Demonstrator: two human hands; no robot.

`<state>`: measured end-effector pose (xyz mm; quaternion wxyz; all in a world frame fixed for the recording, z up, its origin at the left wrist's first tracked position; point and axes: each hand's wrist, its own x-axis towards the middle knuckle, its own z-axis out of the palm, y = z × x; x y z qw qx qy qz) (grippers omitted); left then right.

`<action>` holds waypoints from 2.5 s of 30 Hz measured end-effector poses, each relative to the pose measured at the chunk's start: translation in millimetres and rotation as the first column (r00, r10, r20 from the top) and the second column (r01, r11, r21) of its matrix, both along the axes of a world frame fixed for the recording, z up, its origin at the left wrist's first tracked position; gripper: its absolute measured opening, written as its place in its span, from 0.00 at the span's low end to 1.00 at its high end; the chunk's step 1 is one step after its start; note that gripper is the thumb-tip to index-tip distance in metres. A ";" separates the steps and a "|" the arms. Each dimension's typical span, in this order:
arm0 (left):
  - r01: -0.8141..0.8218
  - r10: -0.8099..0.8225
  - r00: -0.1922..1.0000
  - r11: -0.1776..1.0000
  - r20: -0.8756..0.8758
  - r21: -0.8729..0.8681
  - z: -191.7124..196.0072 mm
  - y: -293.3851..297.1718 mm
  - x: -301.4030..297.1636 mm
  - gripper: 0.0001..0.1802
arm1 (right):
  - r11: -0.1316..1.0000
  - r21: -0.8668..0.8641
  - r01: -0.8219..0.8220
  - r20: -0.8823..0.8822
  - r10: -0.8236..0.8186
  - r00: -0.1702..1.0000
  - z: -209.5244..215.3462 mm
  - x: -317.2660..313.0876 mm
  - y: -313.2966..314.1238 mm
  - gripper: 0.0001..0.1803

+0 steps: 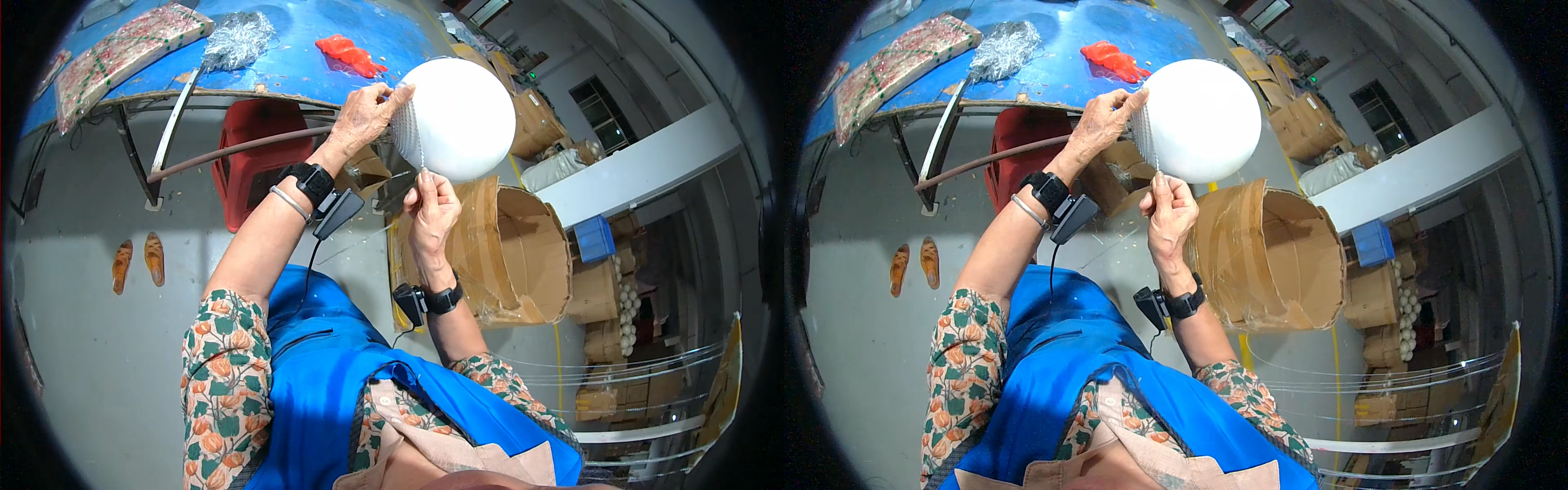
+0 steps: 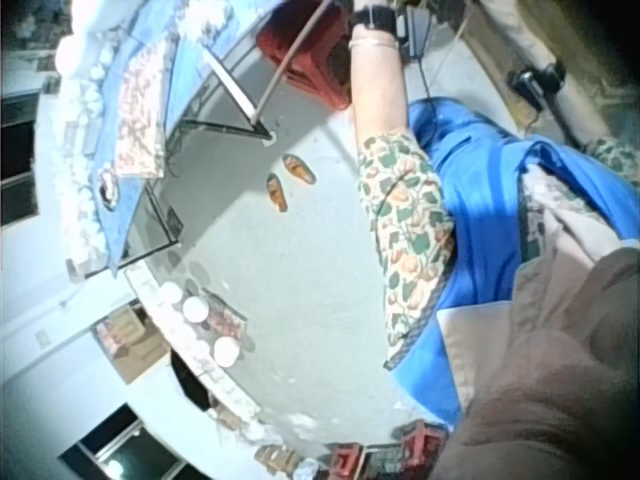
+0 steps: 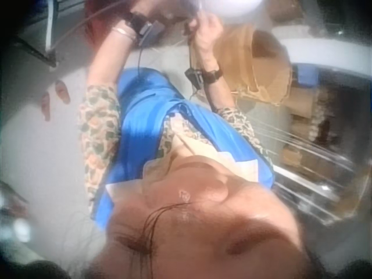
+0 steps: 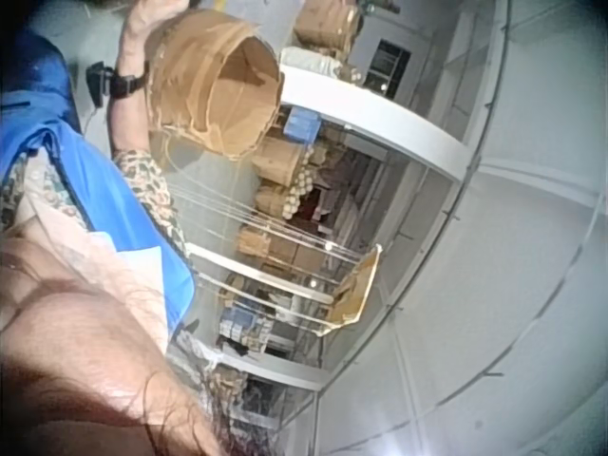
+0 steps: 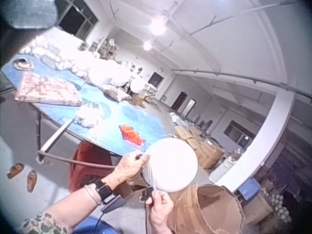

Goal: Wrapping a string or thin wire guide around a white foam sphere for processing.

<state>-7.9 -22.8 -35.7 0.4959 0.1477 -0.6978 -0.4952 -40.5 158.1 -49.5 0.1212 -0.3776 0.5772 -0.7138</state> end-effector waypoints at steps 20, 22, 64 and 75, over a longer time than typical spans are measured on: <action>-0.114 0.114 0.993 0.993 0.022 0.000 1.6 1.8 7.1 0.40 | 0.998 0.051 0.036 -0.028 -0.035 0.999 2.1 4.2 2.6 0.11; -0.136 0.136 0.991 0.991 0.010 0.007 2.4 3.8 6.9 0.39 | 0.999 0.038 0.037 -0.022 -0.036 0.999 -1.7 1.8 -0.7 0.12; 0.050 -0.019 0.973 0.990 0.230 -0.129 3.7 2.1 18.3 0.42 | 0.994 0.096 0.044 -0.030 -0.042 0.999 15.6 10.5 10.0 0.10; -0.148 0.154 0.976 0.988 0.151 -0.054 1.4 3.6 5.9 0.41 | 0.997 0.031 0.076 0.014 -0.077 0.997 -4.6 -8.0 5.6 0.10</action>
